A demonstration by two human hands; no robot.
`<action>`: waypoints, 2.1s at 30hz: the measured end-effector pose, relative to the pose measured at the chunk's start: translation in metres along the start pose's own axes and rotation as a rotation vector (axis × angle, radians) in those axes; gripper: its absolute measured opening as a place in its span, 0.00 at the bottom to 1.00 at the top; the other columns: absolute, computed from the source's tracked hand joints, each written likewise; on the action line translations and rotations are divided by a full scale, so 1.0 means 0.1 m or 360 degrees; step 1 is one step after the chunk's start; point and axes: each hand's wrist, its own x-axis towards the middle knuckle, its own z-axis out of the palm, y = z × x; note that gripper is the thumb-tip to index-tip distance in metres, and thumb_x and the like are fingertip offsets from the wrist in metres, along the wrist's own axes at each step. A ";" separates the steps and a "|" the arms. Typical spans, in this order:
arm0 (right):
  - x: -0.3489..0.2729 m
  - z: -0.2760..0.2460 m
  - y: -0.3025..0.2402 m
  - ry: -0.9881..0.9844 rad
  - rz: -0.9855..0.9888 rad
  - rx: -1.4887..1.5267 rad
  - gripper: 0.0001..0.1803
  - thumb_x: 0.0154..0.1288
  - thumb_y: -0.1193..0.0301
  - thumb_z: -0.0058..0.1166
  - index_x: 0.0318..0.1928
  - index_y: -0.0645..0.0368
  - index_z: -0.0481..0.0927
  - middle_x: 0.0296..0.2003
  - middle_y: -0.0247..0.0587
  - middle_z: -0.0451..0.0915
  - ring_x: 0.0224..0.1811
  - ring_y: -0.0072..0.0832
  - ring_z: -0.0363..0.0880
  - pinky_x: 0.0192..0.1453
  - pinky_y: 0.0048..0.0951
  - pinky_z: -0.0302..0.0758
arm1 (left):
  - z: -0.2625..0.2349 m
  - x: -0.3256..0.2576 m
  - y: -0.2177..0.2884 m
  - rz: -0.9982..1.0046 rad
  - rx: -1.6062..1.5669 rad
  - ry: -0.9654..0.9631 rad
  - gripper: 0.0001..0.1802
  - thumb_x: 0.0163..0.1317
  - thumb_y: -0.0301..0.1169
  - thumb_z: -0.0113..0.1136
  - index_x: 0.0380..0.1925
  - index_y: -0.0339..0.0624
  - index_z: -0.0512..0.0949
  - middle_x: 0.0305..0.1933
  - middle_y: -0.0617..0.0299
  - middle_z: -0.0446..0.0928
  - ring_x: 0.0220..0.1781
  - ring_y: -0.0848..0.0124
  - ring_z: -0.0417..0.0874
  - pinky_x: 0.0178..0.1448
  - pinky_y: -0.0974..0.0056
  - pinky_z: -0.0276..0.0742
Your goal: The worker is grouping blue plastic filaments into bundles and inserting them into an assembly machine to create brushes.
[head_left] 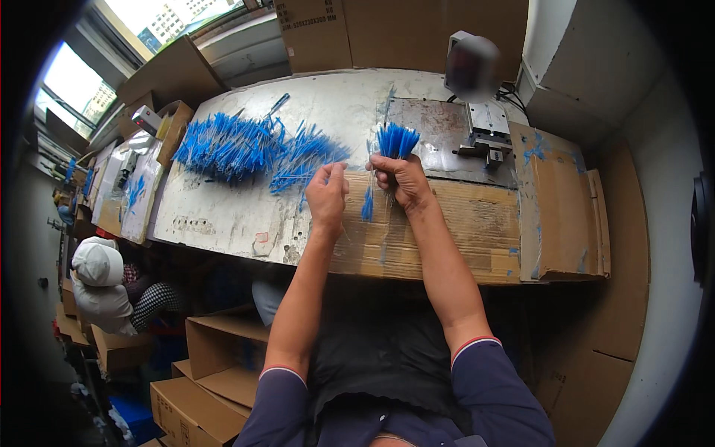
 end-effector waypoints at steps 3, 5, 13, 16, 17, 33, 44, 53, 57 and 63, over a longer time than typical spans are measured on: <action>0.05 0.00 0.06 0.0010 -0.0071 0.0074 0.06 0.65 0.75 0.66 0.40 0.64 0.83 0.32 0.43 0.86 0.22 0.18 0.77 0.24 0.22 0.71 | -0.05 0.00 -0.01 0.0071 0.0370 -0.0056 0.12 0.73 0.37 0.64 0.42 0.39 0.84 0.25 0.72 0.76 0.16 0.88 0.60 0.19 0.73 0.52; 0.06 -0.03 0.08 0.0023 -0.0082 0.0121 0.06 0.66 0.75 0.66 0.40 0.65 0.83 0.33 0.43 0.86 0.23 0.18 0.77 0.25 0.22 0.72 | -0.10 -0.11 -0.02 0.0082 0.0462 -0.0081 0.12 0.70 0.36 0.68 0.39 0.37 0.86 0.28 0.71 0.80 0.21 0.86 0.67 0.25 0.74 0.60; 0.09 -0.05 0.11 0.0059 -0.0094 0.0239 0.07 0.67 0.76 0.65 0.42 0.66 0.83 0.35 0.45 0.86 0.26 0.20 0.78 0.29 0.24 0.74 | -0.17 -0.30 -0.03 0.0080 0.0443 -0.0179 0.12 0.68 0.33 0.70 0.42 0.34 0.87 0.36 0.70 0.83 0.36 0.83 0.76 0.40 0.75 0.70; 0.12 -0.06 0.14 0.0058 -0.0101 0.0272 0.09 0.65 0.76 0.66 0.43 0.66 0.83 0.35 0.46 0.86 0.27 0.21 0.79 0.30 0.24 0.74 | -0.18 -0.33 0.01 0.0054 0.0411 -0.0253 0.12 0.67 0.32 0.70 0.44 0.34 0.87 0.38 0.69 0.85 0.38 0.82 0.78 0.43 0.74 0.73; 0.12 -0.04 0.15 0.0065 -0.0114 0.0268 0.09 0.64 0.76 0.66 0.42 0.65 0.83 0.35 0.46 0.86 0.26 0.21 0.80 0.29 0.24 0.74 | -0.19 -0.34 0.01 0.0043 0.0400 -0.0287 0.12 0.67 0.31 0.70 0.44 0.34 0.87 0.39 0.68 0.85 0.39 0.82 0.79 0.45 0.74 0.75; 0.17 -0.03 0.24 0.0037 -0.0205 0.0293 0.08 0.64 0.75 0.68 0.41 0.60 0.84 0.35 0.45 0.87 0.26 0.22 0.81 0.30 0.26 0.76 | -0.29 -0.32 -0.13 0.0091 0.0756 -0.0301 0.14 0.66 0.34 0.67 0.45 0.35 0.88 0.37 0.59 0.89 0.38 0.75 0.85 0.47 0.67 0.80; 0.24 -0.15 0.28 0.0158 -0.0290 0.0437 0.06 0.66 0.75 0.67 0.41 0.61 0.83 0.35 0.44 0.87 0.26 0.23 0.79 0.29 0.27 0.75 | -0.35 -0.37 -0.11 0.0245 0.0941 -0.0206 0.09 0.75 0.31 0.57 0.39 0.38 0.82 0.32 0.65 0.86 0.31 0.82 0.72 0.41 0.70 0.71; 0.21 -0.14 0.22 0.0285 -0.0330 0.0398 0.06 0.69 0.75 0.65 0.40 0.64 0.82 0.34 0.45 0.85 0.26 0.23 0.78 0.28 0.27 0.74 | -0.58 -0.36 -0.03 0.0187 0.0840 0.0044 0.09 0.76 0.32 0.57 0.43 0.37 0.80 0.38 0.60 0.88 0.38 0.80 0.78 0.46 0.70 0.73; 0.19 -0.10 0.25 0.0192 -0.0320 0.0239 0.09 0.64 0.75 0.69 0.42 0.61 0.82 0.33 0.45 0.86 0.25 0.23 0.80 0.26 0.27 0.75 | -0.43 -0.26 0.08 0.0202 0.0319 0.0159 0.09 0.77 0.32 0.56 0.44 0.37 0.78 0.44 0.57 0.88 0.40 0.81 0.77 0.47 0.72 0.73; 0.11 0.05 0.29 0.0112 -0.0305 0.0094 0.09 0.64 0.76 0.68 0.42 0.62 0.82 0.32 0.44 0.86 0.24 0.22 0.80 0.25 0.26 0.75 | 0.04 0.03 0.19 0.0339 0.0361 -0.0137 0.07 0.76 0.31 0.59 0.45 0.38 0.81 0.44 0.58 0.87 0.37 0.81 0.78 0.43 0.72 0.73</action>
